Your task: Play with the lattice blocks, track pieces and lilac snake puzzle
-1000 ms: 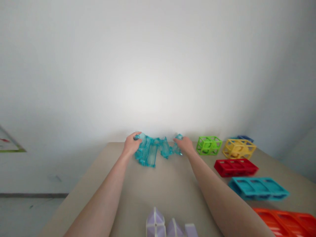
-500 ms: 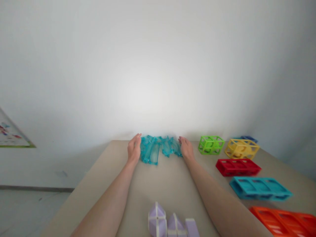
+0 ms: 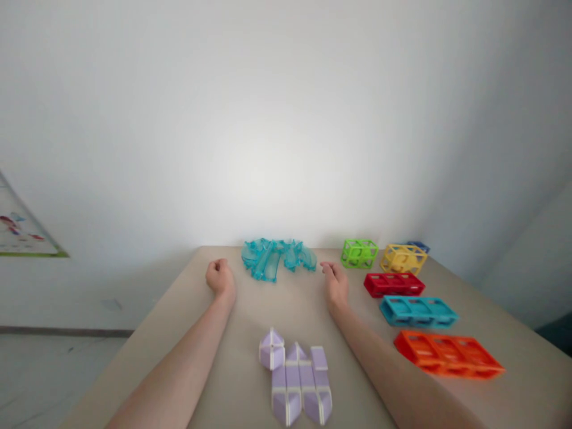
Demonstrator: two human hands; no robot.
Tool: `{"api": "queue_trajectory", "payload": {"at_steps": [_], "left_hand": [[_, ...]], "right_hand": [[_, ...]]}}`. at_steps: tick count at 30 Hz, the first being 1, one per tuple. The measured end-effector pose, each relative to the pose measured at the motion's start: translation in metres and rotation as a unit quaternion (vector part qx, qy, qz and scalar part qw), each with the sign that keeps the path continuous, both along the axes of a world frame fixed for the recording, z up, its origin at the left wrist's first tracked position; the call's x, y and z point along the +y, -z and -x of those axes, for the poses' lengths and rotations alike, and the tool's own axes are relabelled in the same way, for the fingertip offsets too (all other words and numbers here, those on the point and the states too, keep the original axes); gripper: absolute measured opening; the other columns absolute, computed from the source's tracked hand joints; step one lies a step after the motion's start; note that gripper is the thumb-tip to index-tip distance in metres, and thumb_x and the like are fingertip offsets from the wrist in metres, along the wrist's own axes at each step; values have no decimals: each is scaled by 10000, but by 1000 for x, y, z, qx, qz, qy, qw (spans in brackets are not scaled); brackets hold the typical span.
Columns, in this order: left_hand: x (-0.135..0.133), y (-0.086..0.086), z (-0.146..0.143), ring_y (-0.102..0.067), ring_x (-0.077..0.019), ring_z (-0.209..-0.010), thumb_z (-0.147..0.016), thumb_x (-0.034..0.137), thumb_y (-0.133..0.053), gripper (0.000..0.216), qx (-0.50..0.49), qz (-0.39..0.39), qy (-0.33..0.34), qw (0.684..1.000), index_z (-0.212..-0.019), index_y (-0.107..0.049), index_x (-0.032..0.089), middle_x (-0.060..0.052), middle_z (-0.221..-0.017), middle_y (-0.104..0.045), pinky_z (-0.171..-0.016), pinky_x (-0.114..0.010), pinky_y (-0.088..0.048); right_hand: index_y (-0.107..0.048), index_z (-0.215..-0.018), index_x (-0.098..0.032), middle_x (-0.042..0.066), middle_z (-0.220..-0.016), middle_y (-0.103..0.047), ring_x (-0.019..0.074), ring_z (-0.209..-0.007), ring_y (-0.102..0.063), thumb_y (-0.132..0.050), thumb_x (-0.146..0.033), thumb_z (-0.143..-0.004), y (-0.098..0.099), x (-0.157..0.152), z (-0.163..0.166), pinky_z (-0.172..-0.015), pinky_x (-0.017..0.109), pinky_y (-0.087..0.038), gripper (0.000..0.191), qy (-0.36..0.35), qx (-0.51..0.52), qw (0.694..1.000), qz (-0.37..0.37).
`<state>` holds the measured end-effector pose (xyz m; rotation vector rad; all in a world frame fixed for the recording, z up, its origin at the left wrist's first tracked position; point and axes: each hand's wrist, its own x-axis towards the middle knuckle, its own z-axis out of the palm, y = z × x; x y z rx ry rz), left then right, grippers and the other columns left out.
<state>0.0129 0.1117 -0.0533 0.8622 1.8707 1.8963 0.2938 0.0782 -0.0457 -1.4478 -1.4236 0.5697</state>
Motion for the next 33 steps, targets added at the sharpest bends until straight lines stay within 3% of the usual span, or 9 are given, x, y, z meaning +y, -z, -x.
{"api": "queue_trajectory", "payload": {"at_steps": [4,6,8,11,14,18,26,29,33], "left_hand": [[-44,1,-15,-485,-159,-551,-746,328,-460,188,29,8,122,992,-659,-560,194,44,-498,-443,-533,-244,-352],[-64,0,-27,-450,-144,-490,-742,353,-506,215,49,9,223,974,-626,-588,192,49,-458,-429,-500,-238,-327],[-80,-1,-39,-455,-138,-469,-701,371,-607,218,72,15,324,943,-591,-623,183,41,-446,-464,-485,-238,-318],[-92,-5,-52,-535,-163,-517,-749,427,-622,289,117,33,491,863,-649,-702,168,-6,-506,-582,-532,-257,-368],[-91,-9,-55,-596,-192,-634,-880,483,-451,433,150,27,560,814,-821,-749,175,-50,-660,-671,-613,-280,-408],[-86,-10,-54,-626,-244,-887,-777,396,-637,323,194,16,508,839,-1019,-725,202,-71,-948,-712,-799,-314,-438],[-79,-11,-50,-603,-187,-841,-715,309,-719,518,91,-105,376,916,-1203,-572,215,-31,-945,-634,-802,-289,-461],[-76,-10,-51,-608,-188,-935,-671,299,-771,689,7,-142,354,924,-1288,-474,229,-53,-1070,-607,-847,-288,-464],[-75,-9,-55,-642,-202,-884,-604,284,-823,715,-145,-52,427,891,-1239,-511,184,-87,-1076,-659,-793,-310,-486]], "right_hand": [[-705,-890,-172,49,-721,-626,185,-647,-567,-399,-612,-828,-8,-63,1,-576,264,-436,539,-196,-5,980,16],[-702,-998,-187,42,-806,-646,176,-692,-572,-538,-566,-779,-17,-84,2,-619,257,-439,467,-406,-51,912,18],[-686,-1064,-201,19,-819,-648,157,-675,-560,-683,-443,-698,-24,-95,4,-629,248,-433,440,-492,-113,863,12],[-700,-990,-201,-11,-738,-637,133,-622,-549,-684,-263,-699,-25,-92,10,-609,233,-422,298,-457,-164,874,0],[-702,-897,-194,0,-733,-647,140,-645,-572,-639,-227,-745,-13,-76,17,-628,242,-428,168,-347,-179,920,-26],[-685,-818,-161,60,-766,-659,186,-722,-597,-572,-330,-835,-1,-54,26,-699,301,-436,204,-203,-204,956,-57],[-618,-1052,-170,9,-713,-634,139,-594,-546,-580,-421,-846,-5,-42,30,-578,254,-423,327,-240,-145,959,-53],[-583,-1079,-167,22,-770,-639,145,-627,-561,-593,-447,-838,-4,-46,31,-570,251,-439,370,-245,-57,967,-42],[-558,-1153,-181,18,-783,-628,159,-656,-568,-556,-464,-860,-3,-52,33,-587,258,-445,407,-234,-28,970,-58]]}}
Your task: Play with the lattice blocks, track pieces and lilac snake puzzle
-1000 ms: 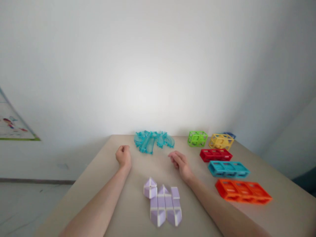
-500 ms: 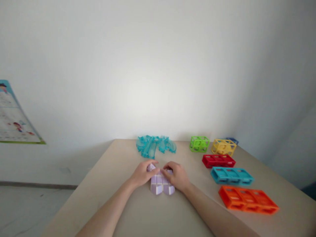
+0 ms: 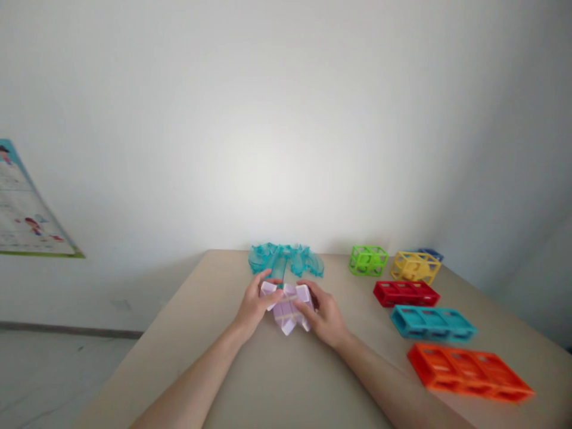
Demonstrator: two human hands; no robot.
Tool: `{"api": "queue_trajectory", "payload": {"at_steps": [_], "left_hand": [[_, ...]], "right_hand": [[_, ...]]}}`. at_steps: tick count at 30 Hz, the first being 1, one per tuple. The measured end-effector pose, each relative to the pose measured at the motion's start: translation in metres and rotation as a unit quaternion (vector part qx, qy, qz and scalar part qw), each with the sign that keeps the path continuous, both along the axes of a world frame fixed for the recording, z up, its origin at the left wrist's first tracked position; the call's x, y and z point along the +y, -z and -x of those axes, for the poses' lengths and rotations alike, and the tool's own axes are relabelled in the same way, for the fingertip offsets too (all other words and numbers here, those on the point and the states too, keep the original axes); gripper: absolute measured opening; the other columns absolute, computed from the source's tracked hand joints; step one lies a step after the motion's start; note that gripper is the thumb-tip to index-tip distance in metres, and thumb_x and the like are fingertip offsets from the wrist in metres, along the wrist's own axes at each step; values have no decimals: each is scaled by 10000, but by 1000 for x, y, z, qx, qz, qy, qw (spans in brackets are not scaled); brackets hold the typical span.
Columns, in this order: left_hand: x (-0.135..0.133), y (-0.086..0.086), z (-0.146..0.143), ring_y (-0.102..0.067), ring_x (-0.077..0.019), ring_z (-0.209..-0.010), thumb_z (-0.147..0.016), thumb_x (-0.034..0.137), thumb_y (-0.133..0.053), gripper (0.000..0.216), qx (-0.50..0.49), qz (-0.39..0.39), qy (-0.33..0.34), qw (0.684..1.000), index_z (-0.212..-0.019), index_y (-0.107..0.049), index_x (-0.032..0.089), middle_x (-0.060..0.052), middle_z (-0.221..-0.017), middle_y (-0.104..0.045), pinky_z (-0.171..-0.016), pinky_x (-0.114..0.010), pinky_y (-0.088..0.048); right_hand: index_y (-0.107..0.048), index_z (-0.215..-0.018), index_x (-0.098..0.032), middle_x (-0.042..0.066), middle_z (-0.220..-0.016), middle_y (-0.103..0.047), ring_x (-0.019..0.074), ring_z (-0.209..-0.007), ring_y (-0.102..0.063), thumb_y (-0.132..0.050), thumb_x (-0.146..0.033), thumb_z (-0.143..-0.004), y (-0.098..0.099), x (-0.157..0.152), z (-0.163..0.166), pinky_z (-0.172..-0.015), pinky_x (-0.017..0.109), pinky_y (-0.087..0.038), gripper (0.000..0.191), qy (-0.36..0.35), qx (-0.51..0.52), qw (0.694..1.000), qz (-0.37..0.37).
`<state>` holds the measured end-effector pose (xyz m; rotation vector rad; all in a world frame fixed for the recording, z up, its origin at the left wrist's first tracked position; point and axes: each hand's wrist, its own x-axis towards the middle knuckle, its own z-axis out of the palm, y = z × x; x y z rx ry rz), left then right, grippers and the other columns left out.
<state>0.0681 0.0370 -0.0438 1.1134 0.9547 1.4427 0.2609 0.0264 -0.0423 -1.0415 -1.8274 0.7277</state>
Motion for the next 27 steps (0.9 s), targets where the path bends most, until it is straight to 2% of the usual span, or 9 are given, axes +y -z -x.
{"api": "queue_trajectory", "payload": {"at_steps": [3,6,8,10,13,16,21,24,27], "left_hand": [[-2,-5,-2,-657,-209,-876,-606,283,-824,590,-114,52,72,990,-1132,-582,173,-94,-1068,-683,-784,-325,-501],[-6,-13,-3,-655,-247,-945,-726,450,-717,434,-203,56,124,970,-1045,-643,165,-114,-1072,-688,-802,-357,-514],[-10,-16,-3,-638,-288,-1013,-781,574,-607,496,-221,60,168,959,-1015,-675,143,-142,-1075,-688,-844,-394,-508],[-15,-16,-5,-601,-323,-1097,-754,635,-601,594,-199,31,205,958,-1071,-674,138,-154,-1129,-674,-908,-421,-483],[-25,-12,-11,-505,-340,-1235,-585,483,-824,766,-89,-40,243,965,-1255,-590,195,-133,-1303,-590,-1023,-418,-404],[-31,-8,-16,-464,-314,-1278,-559,250,-862,836,8,-50,216,975,-1326,-530,254,-101,-1383,-530,-1052,-393,-370],[-28,-6,-11,-627,-273,-988,-641,216,-756,584,-36,7,209,977,-1209,-620,203,-81,-1068,-697,-879,-379,-461],[-24,-6,-6,-619,-268,-977,-592,152,-723,586,-62,21,220,973,-1171,-643,198,-65,-1030,-702,-848,-358,-460],[-23,-7,-6,-615,-247,-939,-597,157,-704,539,-52,31,207,977,-1134,-651,167,-59,-967,-699,-821,-324,-452]], "right_hand": [[-524,-1196,-187,18,-779,-632,171,-660,-580,-513,-481,-881,-1,-4,0,-591,262,-446,431,30,23,999,6],[-520,-1137,-196,27,-801,-647,177,-668,-597,-432,-504,-917,-5,-7,0,-585,257,-442,388,75,59,995,26],[-570,-978,-198,15,-734,-627,171,-639,-576,-411,-517,-922,-8,-8,2,-571,249,-411,361,106,21,994,23],[-579,-761,-192,7,-635,-580,157,-587,-527,-417,-527,-915,-9,-9,4,-545,249,-356,403,137,-50,989,16],[-529,-597,-188,10,-567,-534,141,-535,-466,-436,-484,-901,-7,-9,7,-531,259,-296,435,141,-117,982,42],[-546,-638,-179,9,-602,-556,139,-556,-469,-425,-433,-898,-3,-8,7,-542,254,-308,383,98,-113,986,74],[-519,-661,-170,-29,-582,-479,117,-550,-413,-400,-513,-911,-6,-8,5,-516,237,-284,441,-6,-51,993,102],[-490,-621,-171,-19,-575,-492,120,-550,-435,-417,-493,-915,-9,-9,5,-513,241,-265,442,7,-135,988,78],[-511,-667,-171,20,-625,-579,141,-571,-509,-420,-409,-931,-13,-11,3,-530,254,-271,368,39,-262,964,15]]}}
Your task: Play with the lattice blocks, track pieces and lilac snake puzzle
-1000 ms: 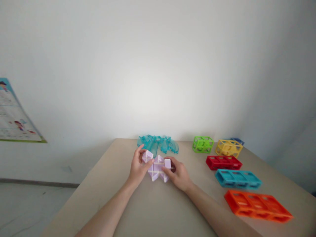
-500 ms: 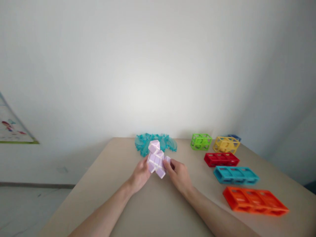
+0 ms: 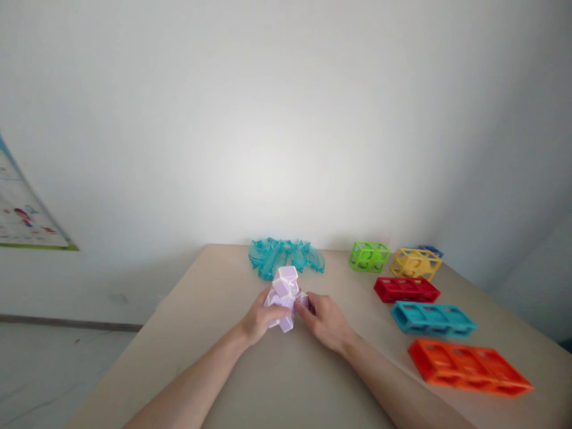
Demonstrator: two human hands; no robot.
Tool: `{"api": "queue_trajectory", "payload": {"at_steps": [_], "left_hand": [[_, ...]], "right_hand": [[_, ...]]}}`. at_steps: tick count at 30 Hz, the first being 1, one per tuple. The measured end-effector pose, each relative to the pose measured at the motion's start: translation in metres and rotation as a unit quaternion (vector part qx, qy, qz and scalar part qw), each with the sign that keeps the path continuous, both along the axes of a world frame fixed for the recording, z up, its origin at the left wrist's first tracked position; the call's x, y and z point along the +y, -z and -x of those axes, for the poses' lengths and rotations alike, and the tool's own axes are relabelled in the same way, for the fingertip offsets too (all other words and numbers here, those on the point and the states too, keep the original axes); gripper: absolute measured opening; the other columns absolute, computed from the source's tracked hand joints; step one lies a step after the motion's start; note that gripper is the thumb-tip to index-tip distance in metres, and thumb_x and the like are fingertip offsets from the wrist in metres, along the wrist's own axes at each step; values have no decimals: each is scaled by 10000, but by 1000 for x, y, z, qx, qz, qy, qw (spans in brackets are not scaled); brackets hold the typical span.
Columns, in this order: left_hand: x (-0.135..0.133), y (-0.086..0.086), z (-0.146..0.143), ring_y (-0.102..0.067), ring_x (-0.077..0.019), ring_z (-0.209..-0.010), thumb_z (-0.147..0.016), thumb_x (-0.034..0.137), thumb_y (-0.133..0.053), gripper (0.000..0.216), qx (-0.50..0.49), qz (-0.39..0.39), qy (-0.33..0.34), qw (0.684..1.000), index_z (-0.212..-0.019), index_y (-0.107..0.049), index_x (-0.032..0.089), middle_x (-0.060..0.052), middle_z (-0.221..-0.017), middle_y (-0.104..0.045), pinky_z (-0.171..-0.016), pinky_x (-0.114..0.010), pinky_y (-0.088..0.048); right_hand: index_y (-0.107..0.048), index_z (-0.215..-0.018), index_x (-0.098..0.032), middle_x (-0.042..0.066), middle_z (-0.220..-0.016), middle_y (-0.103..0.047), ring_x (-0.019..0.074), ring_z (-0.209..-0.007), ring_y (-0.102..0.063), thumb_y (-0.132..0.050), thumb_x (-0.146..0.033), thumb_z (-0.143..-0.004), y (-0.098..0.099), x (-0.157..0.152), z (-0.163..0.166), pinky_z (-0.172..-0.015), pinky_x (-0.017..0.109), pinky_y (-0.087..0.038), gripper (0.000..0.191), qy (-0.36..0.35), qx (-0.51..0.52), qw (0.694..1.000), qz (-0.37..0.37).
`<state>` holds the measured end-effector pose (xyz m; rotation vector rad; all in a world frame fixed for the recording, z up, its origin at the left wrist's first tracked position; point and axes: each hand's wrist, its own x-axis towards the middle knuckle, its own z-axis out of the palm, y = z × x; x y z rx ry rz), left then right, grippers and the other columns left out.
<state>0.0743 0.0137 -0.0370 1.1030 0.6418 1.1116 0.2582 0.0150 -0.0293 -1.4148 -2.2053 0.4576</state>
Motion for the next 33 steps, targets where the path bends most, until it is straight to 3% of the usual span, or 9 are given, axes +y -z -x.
{"api": "queue_trajectory", "payload": {"at_steps": [5,10,13,16,19,22,28,33], "left_hand": [[1,-1,-6,-589,-156,-731,-688,236,-673,441,42,71,-55,995,-1116,-606,157,-28,-856,-651,-642,-247,-449],[0,-10,-3,-574,-182,-598,-708,302,-614,426,26,150,-17,988,-1103,-539,162,-32,-743,-621,-485,-293,-483],[0,-13,0,-566,-181,-535,-725,312,-565,369,18,191,8,981,-1045,-551,130,-54,-703,-627,-438,-293,-475],[2,-15,4,-589,-194,-540,-741,325,-533,378,-8,224,24,974,-1051,-560,111,-77,-720,-643,-441,-297,-471],[4,-18,12,-652,-242,-628,-752,372,-535,480,-54,238,43,969,-1153,-541,110,-117,-843,-678,-518,-334,-494],[5,-22,20,-684,-304,-698,-753,428,-535,589,-111,229,115,960,-1251,-500,114,-161,-981,-679,-569,-368,-494],[8,-19,25,-693,-348,-739,-770,502,-532,614,-153,240,241,928,-1259,-496,131,-173,-1033,-667,-561,-368,-492],[6,-19,19,-695,-305,-773,-760,713,-488,785,-167,231,251,925,-1246,-506,97,-186,-1019,-680,-679,-409,-533]], "right_hand": [[-556,-826,-161,99,-811,-671,198,-703,-618,-406,-300,-941,-5,-3,-1,-612,281,-332,234,-30,-173,981,-82],[-560,-935,-139,112,-899,-647,219,-812,-608,-449,-138,-878,-7,-3,4,-692,290,-394,125,-80,-203,970,-102],[-559,-1001,-132,108,-941,-616,223,-878,-574,-493,-12,-761,-8,0,0,-739,295,-420,276,-142,-197,963,-116],[-555,-1071,-155,83,-918,-589,201,-850,-557,-448,27,-783,-7,3,-8,-739,291,-438,357,-184,-139,965,-123],[-532,-1132,-193,85,-991,-579,180,-880,-558,-438,-73,-902,-4,6,-12,-780,290,-456,276,-192,18,973,-128],[-529,-1131,-207,93,-1067,-578,179,-915,-559,-475,-206,-947,-6,6,-11,-814,301,-457,192,-203,163,957,-130],[-575,-1087,-189,79,-973,-612,193,-904,-564,-460,-319,-965,-15,-1,-13,-812,322,-448,212,-266,216,938,-44],[-586,-977,-170,55,-886,-624,172,-813,-577,-494,-414,-941,-4,-1,-11,-742,297,-464,263,-196,301,933,17]]}}
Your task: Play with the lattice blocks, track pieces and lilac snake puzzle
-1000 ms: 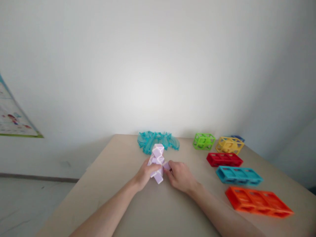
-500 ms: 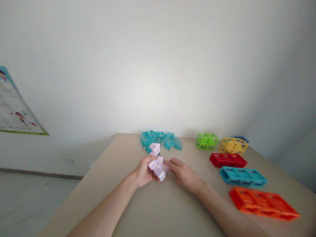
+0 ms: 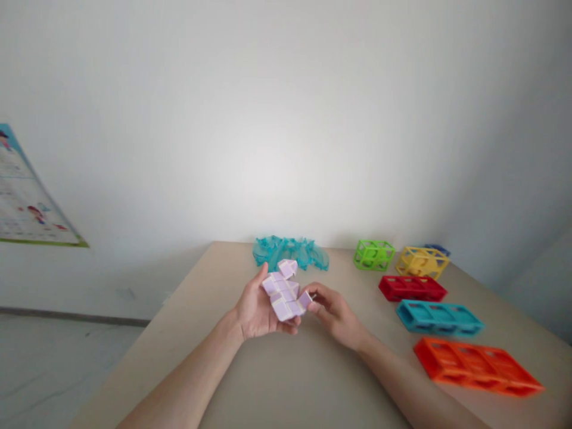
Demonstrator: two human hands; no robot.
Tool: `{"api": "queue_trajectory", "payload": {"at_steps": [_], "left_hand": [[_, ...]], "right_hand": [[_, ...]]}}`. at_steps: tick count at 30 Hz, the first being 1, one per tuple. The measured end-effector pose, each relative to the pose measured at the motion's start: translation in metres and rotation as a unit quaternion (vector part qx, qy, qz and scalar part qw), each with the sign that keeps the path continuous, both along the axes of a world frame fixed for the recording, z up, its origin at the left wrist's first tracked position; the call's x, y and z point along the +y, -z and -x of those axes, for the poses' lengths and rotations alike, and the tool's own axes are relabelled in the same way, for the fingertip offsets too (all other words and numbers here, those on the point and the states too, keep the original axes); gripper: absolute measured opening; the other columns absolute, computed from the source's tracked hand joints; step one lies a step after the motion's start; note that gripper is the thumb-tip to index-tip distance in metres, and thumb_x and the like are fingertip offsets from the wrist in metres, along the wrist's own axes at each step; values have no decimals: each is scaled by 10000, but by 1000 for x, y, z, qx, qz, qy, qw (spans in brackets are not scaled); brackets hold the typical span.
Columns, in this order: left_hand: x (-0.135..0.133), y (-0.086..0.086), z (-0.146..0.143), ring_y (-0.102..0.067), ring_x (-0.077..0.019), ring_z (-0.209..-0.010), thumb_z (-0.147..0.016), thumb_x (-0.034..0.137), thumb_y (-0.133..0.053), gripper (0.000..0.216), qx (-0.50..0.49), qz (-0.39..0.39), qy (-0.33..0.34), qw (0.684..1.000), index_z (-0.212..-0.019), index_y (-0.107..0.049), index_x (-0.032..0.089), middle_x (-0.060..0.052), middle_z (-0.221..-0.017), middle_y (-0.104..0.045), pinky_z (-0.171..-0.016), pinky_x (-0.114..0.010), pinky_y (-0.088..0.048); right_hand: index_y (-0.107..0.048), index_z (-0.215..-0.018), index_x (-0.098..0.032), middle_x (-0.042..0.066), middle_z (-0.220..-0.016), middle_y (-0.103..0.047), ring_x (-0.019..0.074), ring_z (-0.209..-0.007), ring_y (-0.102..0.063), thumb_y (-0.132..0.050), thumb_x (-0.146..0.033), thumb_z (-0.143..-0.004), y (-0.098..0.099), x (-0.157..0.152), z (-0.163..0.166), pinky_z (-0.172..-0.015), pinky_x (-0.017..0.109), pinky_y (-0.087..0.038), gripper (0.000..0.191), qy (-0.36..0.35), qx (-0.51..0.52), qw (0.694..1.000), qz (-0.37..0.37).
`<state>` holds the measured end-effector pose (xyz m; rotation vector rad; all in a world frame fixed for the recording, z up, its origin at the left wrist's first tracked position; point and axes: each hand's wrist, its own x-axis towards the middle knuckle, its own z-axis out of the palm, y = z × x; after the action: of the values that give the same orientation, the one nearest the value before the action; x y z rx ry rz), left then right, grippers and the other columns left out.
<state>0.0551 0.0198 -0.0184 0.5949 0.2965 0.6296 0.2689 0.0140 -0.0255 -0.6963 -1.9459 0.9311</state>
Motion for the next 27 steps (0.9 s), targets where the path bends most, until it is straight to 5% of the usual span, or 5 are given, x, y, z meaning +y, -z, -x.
{"api": "queue_trajectory", "payload": {"at_steps": [5,11,16,23,27], "left_hand": [[-3,5,-14,-682,-189,-679,-749,428,-728,561,85,-134,-160,974,-1160,-529,102,-131,-885,-708,-685,-322,-549],[-3,10,-27,-666,-158,-588,-700,272,-778,491,210,-178,-283,919,-1118,-570,120,-86,-778,-714,-608,-287,-555],[-6,7,-30,-579,-105,-475,-635,225,-800,236,223,-139,-288,921,-745,-671,62,-44,-577,-636,-480,-213,-485],[-3,3,-22,-501,-60,-367,-667,180,-744,149,237,-78,-249,936,-675,-642,71,-34,-533,-608,-364,-159,-416],[0,4,-22,-528,-75,-395,-673,187,-738,156,228,-81,-254,937,-716,-644,70,-32,-550,-613,-391,-174,-457]], "right_hand": [[-593,-973,-168,43,-856,-621,156,-739,-581,-576,-423,-891,11,3,7,-690,286,-490,268,88,41,995,31],[-577,-1067,-190,61,-906,-591,160,-761,-578,-573,-257,-896,2,-2,4,-706,292,-506,184,111,-60,983,-131],[-481,-1254,-225,128,-1184,-556,202,-1090,-557,-425,-109,-933,-8,0,2,-900,333,-491,346,25,-119,963,-239],[-504,-1245,-215,117,-1185,-545,196,-1116,-534,-374,10,-841,-15,-1,0,-929,337,-475,481,-34,-178,950,-254],[-529,-1185,-207,121,-1156,-528,204,-1056,-540,-459,-67,-834,-16,-8,0,-900,342,-483,385,-26,-156,960,-232]]}}
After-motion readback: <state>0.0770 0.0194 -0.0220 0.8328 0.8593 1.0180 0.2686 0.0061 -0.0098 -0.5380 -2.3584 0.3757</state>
